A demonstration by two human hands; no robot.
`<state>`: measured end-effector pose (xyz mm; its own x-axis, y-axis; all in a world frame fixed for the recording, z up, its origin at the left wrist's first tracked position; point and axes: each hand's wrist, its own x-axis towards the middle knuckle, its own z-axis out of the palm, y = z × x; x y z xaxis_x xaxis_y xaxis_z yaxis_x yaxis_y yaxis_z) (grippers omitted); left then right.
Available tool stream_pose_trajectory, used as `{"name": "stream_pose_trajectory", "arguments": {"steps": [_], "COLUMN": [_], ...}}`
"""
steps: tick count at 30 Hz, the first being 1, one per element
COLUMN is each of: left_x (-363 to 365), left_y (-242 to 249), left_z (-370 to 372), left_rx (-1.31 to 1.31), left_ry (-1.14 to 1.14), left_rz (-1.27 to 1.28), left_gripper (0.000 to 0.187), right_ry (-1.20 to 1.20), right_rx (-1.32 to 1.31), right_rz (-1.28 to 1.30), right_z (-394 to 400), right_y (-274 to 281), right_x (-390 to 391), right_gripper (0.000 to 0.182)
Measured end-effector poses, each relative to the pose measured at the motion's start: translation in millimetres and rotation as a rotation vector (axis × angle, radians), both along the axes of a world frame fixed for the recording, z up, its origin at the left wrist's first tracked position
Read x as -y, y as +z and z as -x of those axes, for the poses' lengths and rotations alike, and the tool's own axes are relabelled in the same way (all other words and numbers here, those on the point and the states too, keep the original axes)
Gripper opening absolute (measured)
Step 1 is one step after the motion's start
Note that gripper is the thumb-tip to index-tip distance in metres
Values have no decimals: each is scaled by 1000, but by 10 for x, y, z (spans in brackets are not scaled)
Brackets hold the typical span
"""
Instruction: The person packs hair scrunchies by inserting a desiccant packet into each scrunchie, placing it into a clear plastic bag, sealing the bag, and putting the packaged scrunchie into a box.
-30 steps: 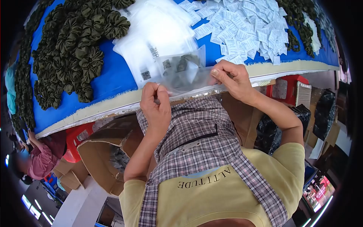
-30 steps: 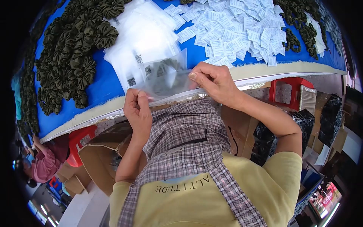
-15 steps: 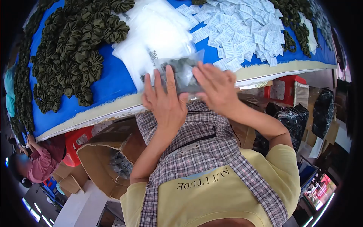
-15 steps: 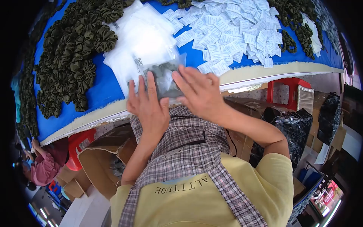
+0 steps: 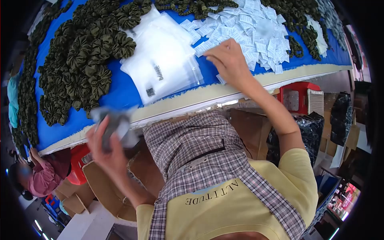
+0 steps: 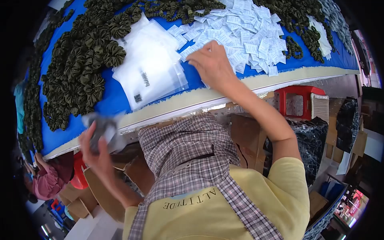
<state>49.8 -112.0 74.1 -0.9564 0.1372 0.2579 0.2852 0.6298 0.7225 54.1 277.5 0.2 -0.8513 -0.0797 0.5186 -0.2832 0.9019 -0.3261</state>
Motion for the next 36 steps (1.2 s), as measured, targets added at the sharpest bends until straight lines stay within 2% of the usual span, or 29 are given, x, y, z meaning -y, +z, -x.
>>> {"name": "stream_pose_trajectory", "arguments": {"steps": [2,4,6,7,9,11,14,16,17,19,21,22,24,25,29,30,34,36], "left_x": [710,1480,1709,1627,1358,686,-138,-526,-691,-909,-975,-983,-977,-961,-749,-715,-754,-801], "left_y": [342,288,282,315,261,228,101,-63,-150,-296,-429,-490,-548,-540,-448,-394,-133,-87], "left_z": [-219,-520,-540,-486,-240,208,948,1426,1587,1865,1982,2032,2096,2097,1950,1877,1395,1194], "left_rx": [144,288,398,398,130,-141,-365,-499,-476,-432,-433,-430,-427,-427,-772,-773,-423,-218], "left_ry": [18,290,500,505,326,150,-122,-156,-116,-36,-28,-14,19,20,19,20,127,83], "left_rz": [431,858,1030,1031,738,567,365,368,369,538,586,642,757,759,365,369,-318,-547], "left_gripper": [55,48,41,41,39,38,42,45,48,47,47,46,44,44,35,35,29,27], "right_ry": [29,28,14,-15,-82,-70,-12,-69,-119,-219,-258,-262,-328,-327,-484,-482,-298,-230], "right_rx": [-43,112,185,271,440,442,470,447,425,378,170,170,-127,-127,-279,-279,-602,-346], "right_rz": [-54,-131,-94,-65,-19,21,179,242,313,455,439,438,317,318,-28,-25,-80,494], "right_z": [276,457,541,549,550,547,531,538,546,569,737,857,1157,1326,1893,1884,1643,1120], "right_y": [-55,-169,-101,-42,67,113,144,220,269,369,438,459,472,439,184,189,337,784], "right_x": [-155,-192,-155,-141,-139,-147,-134,-146,-156,-192,-314,-388,-537,-604,-732,-722,-705,-237], "right_gripper": [23,19,19,18,17,16,13,12,11,10,12,12,11,11,12,12,13,9]}}
